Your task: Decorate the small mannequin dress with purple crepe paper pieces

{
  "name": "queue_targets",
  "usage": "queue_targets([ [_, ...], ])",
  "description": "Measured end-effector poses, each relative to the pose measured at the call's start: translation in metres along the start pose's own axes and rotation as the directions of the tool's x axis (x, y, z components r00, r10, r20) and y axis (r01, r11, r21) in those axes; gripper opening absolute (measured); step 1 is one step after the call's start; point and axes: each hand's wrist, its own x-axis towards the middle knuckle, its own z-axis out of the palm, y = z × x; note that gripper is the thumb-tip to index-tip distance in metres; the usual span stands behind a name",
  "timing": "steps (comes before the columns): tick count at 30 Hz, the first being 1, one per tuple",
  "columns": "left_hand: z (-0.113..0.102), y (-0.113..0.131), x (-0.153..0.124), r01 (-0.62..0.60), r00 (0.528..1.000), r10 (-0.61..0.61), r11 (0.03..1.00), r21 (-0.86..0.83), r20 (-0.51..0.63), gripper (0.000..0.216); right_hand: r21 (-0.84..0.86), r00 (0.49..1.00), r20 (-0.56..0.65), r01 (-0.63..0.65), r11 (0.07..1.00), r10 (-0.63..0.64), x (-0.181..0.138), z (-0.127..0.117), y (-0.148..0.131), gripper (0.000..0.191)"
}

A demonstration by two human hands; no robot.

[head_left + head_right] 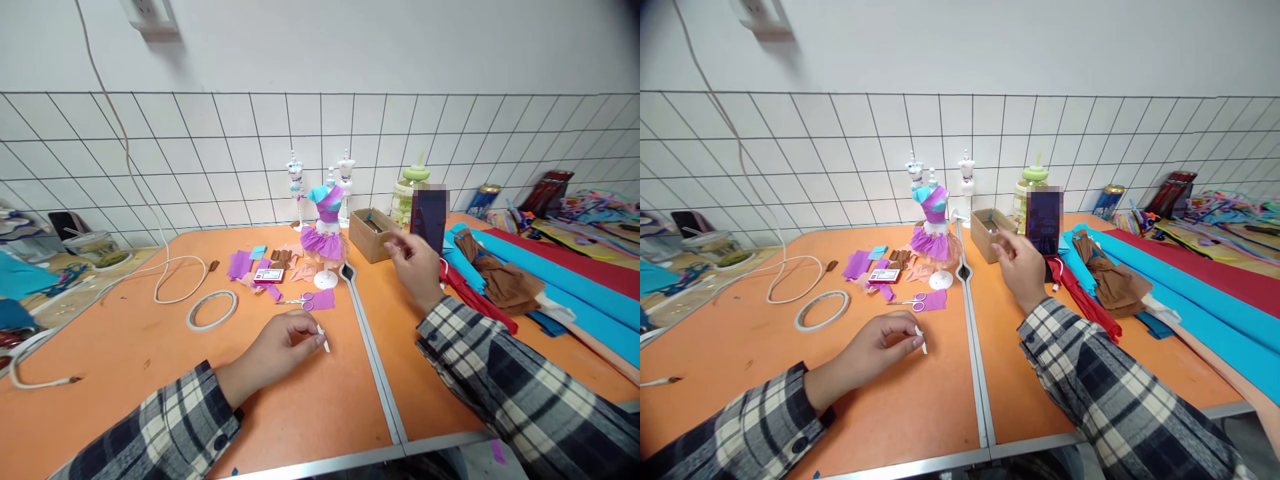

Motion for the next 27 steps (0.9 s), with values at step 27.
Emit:
queue_targets([
  [27, 0.002, -0.002, -0.002, -0.16, 0.987, 0.16, 0.968, 0.194, 0.016, 0.012, 0.38, 0.668, 0.729, -0.211, 0.901, -0.151, -0.058, 0.004, -0.102, 0.007],
])
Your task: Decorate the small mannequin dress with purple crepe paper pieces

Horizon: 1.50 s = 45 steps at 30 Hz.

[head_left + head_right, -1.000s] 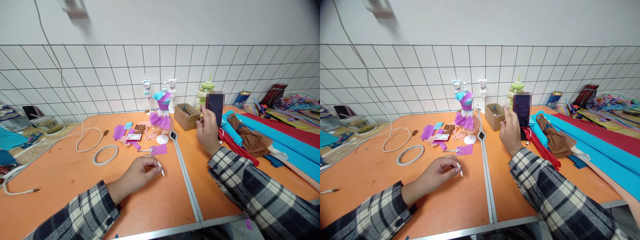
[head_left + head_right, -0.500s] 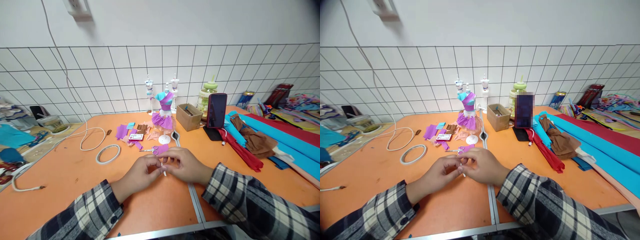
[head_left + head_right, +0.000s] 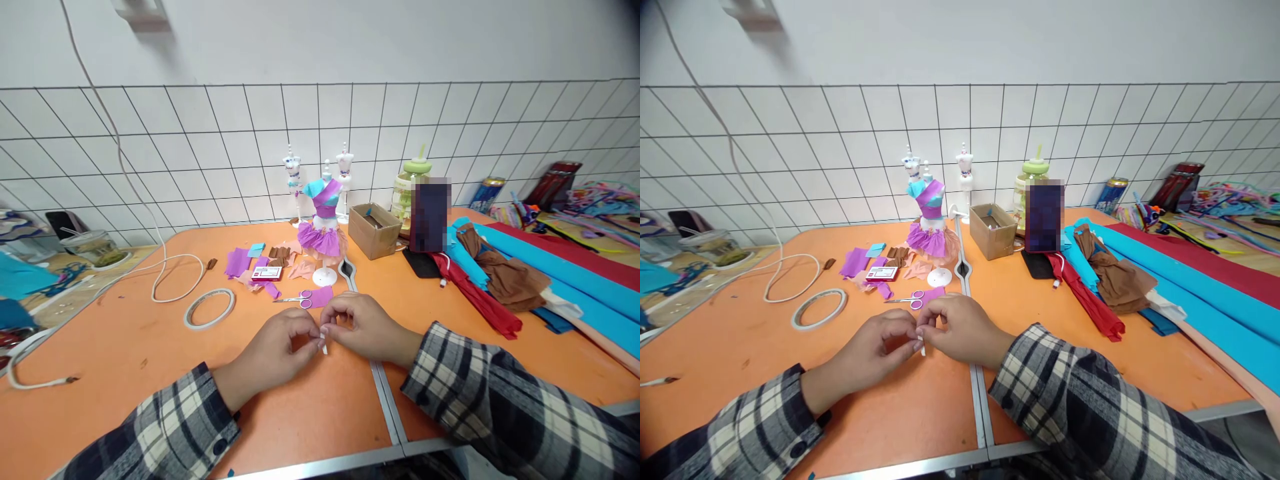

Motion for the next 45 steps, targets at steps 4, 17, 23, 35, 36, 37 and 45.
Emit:
queue_targets([
  [4, -0.003, 0.0, 0.003, 0.069, 0.993, -0.065, 0.997, 0.03, -0.098, 0.014, 0.246, 0.993, 0.005, -0.113, 0.963, 0.115, 0.003, -0.001, 0.004, 0.009],
  [17, 0.002, 0.004, 0.001, 0.139, 0.972, -0.165, 0.977, -0.16, -0.165, 0.023, -0.129, 0.914, -0.404, -0.026, 0.991, -0.029, 0.003, 0.0, 0.016, 0.006],
  [23, 0.016, -0.006, 0.026, 0.225, 0.908, -0.342, 0.884, -0.411, -0.24, 0.033, -0.387, 0.906, -0.334, 0.12, 0.914, -0.26, 0.01, 0.01, 0.019, 0.009],
  [35, 0.011, -0.018, 0.026, 0.317, 0.866, -0.443, 0.847, -0.427, -0.234, 0.035, -0.397, 0.884, -0.403, 0.064, 0.915, -0.236, 0.025, 0.015, 0.022, 0.007],
  [36, 0.012, -0.017, 0.025, 0.304, 0.875, -0.429, 0.848, -0.433, -0.225, 0.034, -0.409, 0.889, -0.388, 0.069, 0.91, -0.242, 0.022, 0.014, 0.021, 0.006],
  [37, 0.012, -0.016, 0.024, 0.289, 0.883, -0.414, 0.851, -0.439, -0.222, 0.034, -0.419, 0.899, -0.367, 0.071, 0.905, -0.241, 0.019, 0.014, 0.02, 0.006],
  [45, 0.012, -0.008, 0.019, 0.266, 0.9, -0.364, 0.893, -0.362, -0.238, 0.031, -0.37, 0.956, -0.239, 0.07, 0.927, -0.167, 0.013, 0.017, 0.013, 0.007],
])
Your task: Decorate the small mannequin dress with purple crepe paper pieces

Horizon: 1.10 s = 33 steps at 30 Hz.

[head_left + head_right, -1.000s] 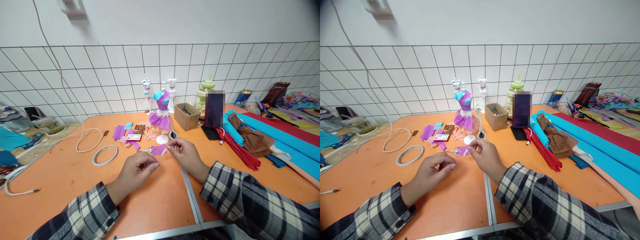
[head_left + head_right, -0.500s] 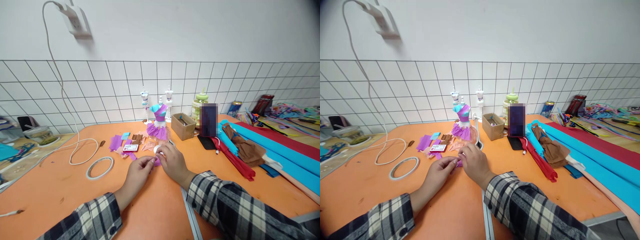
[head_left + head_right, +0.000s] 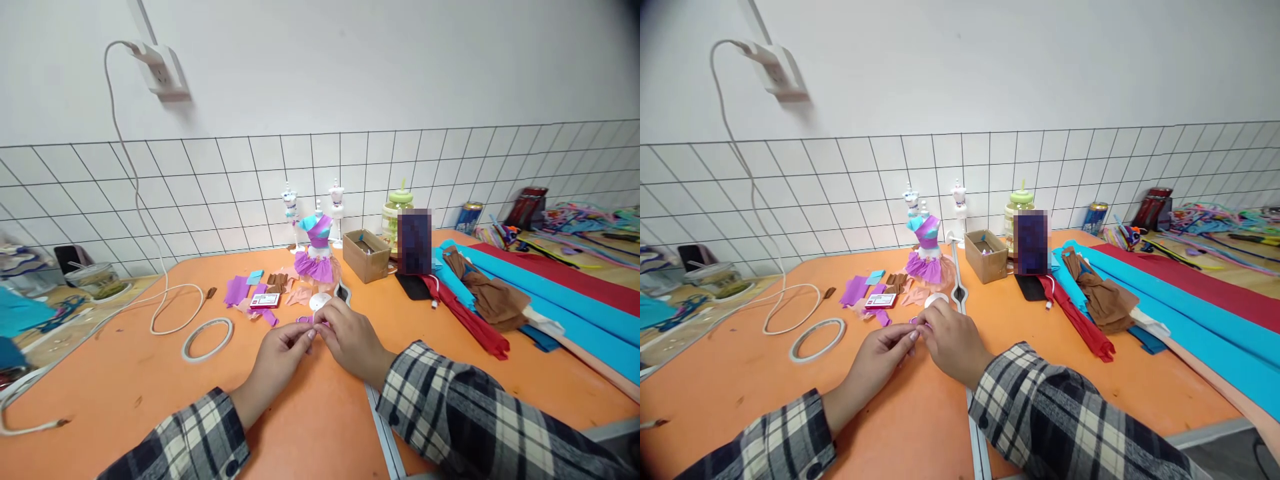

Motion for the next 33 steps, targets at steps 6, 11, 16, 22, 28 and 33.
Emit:
queue_targets([
  [6, -0.0032, -0.0004, 0.0016, -0.057, 0.998, 0.055, 0.996, 0.07, 0.025, 0.03, 0.159, 0.997, 0.034, -0.068, 0.985, 0.064, 0.0008, 0.0033, 0.0044, 0.009],
  [11, -0.005, -0.0014, 0.0021, -0.039, 0.999, 0.039, 0.997, 0.065, -0.008, 0.031, 0.338, 0.994, 0.034, -0.106, 0.935, 0.1, 0.001, 0.0067, 0.0062, 0.012],
  [16, -0.0055, 0.0001, -0.0001, -0.026, 1.0, 0.027, 0.999, 0.02, -0.016, 0.031, 0.453, 0.985, 0.053, -0.172, 0.875, 0.166, 0.0011, 0.0057, 0.0028, 0.016],
  [22, -0.0074, 0.0057, -0.0021, -0.06, 0.998, 0.06, 0.998, -0.015, 0.005, 0.027, 0.534, 0.969, 0.05, -0.232, 0.813, 0.243, 0.0009, 0.0033, -0.0004, 0.013],
  [28, -0.0093, 0.0021, -0.0001, -0.077, 0.996, 0.079, 0.997, -0.03, 0.044, 0.028, 0.497, 0.983, -0.003, -0.158, 0.853, 0.184, 0.0004, 0.0036, 0.0056, 0.013],
  [33, -0.0101, -0.0033, -0.0004, -0.101, 0.993, 0.102, 0.995, -0.01, 0.067, 0.027, 0.409, 0.99, 0.016, -0.136, 0.902, 0.142, 0.0014, -0.0005, 0.0072, 0.015],
])
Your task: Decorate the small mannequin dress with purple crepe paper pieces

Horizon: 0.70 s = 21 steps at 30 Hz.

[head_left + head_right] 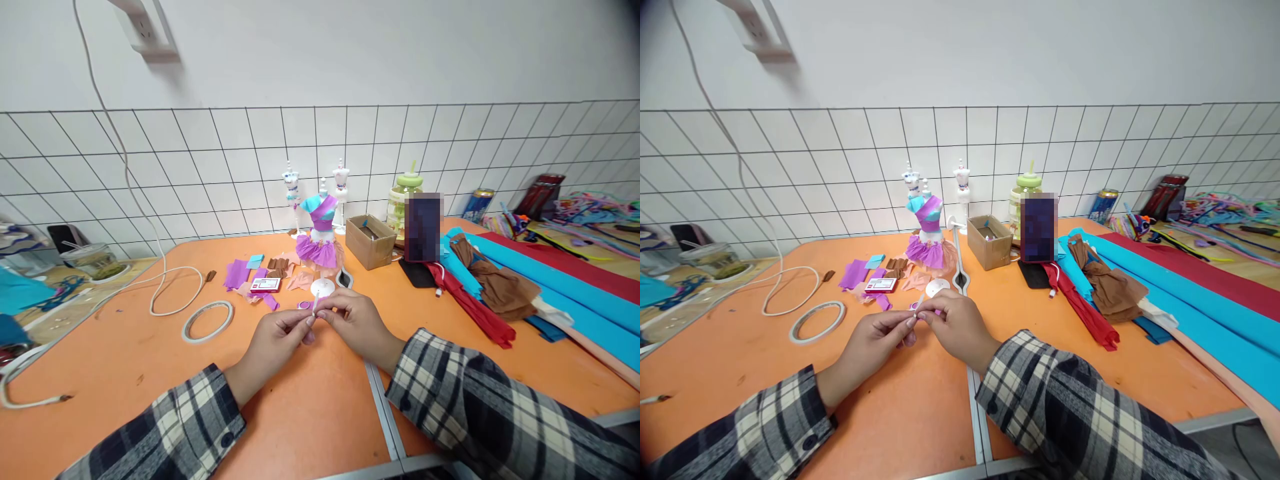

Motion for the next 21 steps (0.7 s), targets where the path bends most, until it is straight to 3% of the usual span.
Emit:
queue_targets([
  [4, -0.0001, -0.002, -0.0001, -0.038, 0.999, 0.037, 0.999, 0.031, 0.025, 0.027, -0.012, 1.0, -0.003, -0.004, 1.0, 0.004, 0.0005, -0.001, -0.0008, 0.013],
  [12, 0.0017, 0.0034, -0.0019, 0.007, 1.0, -0.006, 0.999, 0.033, -0.018, 0.029, 0.032, 0.999, 0.025, -0.024, 0.999, 0.023, 0.001, 0.0015, -0.0008, 0.011],
  [21, 0.0027, 0.0055, -0.0009, 0.061, 0.997, -0.061, 0.998, 0.0, -0.042, 0.019, 0.023, 0.998, 0.017, 0.064, 0.998, -0.065, -0.003, 0.0031, -0.0056, 0.012],
])
